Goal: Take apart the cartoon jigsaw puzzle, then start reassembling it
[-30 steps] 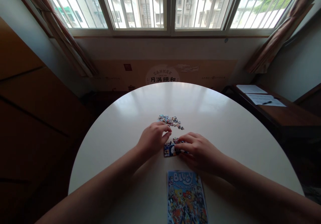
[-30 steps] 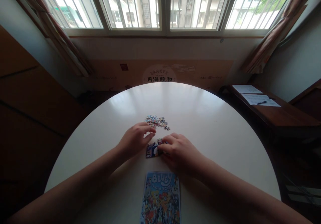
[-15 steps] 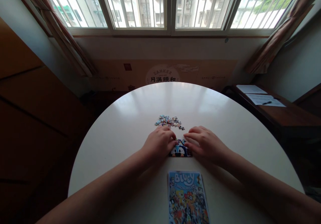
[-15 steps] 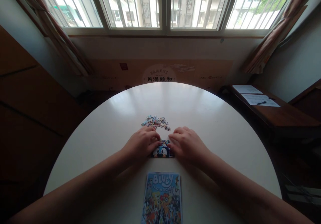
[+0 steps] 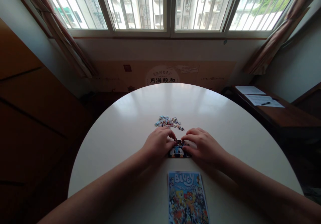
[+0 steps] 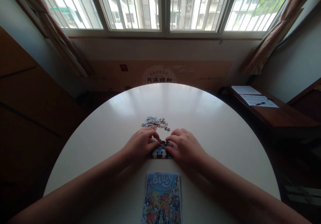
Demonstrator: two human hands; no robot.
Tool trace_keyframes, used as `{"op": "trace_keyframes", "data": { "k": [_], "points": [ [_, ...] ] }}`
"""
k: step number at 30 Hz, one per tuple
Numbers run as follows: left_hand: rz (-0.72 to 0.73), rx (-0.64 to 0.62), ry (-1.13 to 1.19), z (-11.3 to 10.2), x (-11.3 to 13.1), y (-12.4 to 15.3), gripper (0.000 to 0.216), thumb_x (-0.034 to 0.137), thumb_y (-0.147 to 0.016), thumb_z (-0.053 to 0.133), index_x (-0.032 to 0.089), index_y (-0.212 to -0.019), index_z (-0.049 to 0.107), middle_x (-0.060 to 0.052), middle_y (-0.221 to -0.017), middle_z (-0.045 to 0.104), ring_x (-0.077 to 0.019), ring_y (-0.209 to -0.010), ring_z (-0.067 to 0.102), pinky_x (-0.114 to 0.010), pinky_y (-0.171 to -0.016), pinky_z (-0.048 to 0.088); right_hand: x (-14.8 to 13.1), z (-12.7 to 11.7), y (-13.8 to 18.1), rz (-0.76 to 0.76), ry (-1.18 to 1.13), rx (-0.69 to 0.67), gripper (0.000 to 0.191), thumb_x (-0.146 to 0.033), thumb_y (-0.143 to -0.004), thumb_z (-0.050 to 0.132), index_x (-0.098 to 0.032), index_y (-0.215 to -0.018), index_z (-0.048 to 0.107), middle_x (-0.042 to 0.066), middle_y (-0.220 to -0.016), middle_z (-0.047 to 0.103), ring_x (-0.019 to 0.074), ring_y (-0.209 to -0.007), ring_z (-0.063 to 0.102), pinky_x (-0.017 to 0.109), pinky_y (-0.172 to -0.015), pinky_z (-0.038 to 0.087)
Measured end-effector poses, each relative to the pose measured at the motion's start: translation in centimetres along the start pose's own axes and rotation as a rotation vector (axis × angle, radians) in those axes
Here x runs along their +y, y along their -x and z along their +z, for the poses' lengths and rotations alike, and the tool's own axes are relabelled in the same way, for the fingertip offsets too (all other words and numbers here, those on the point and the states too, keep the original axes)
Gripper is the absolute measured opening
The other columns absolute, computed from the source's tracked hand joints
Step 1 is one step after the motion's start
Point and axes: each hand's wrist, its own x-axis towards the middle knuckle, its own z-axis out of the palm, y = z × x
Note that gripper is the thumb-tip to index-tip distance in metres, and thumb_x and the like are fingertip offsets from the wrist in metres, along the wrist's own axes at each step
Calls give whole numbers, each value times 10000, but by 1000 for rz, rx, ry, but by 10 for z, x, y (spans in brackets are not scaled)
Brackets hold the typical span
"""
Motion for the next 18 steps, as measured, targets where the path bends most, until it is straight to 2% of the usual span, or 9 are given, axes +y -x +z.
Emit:
{"op": "trace_keyframes", "data": {
  "k": [6, 12, 18],
  "points": [
    [20, -8, 43, 0, 1, 0, 115, 120, -749, 663, 222, -773, 708, -4, -787, 694, -190, -785, 625, -326, -756, 499, 1, 3, -1, 3, -76, 17, 104, -213, -899, 625, -221, -923, 726, 50, -961, 669, 183, -930, 576, 340, -862, 456],
    [22, -10, 114, -5, 4, 0, 136, 83, -751, 641, 211, -754, 685, 22, -761, 700, -153, -711, 609, -282, -695, 467, -3, 1, -2, 34, -116, 31, 84, -187, -888, 627, -220, -893, 705, 29, -920, 677, 172, -895, 575, 315, -818, 453],
    [56, -20, 318, -14, 5, 0, 27, 179, -810, 648, 184, -799, 671, -4, -762, 678, -133, -684, 574, -265, -656, 467, -5, -6, -1, 33, -295, 121, 116, -261, -929, 593, -199, -911, 690, 37, -893, 676, 159, -864, 596, 303, -785, 474]
  ]
}}
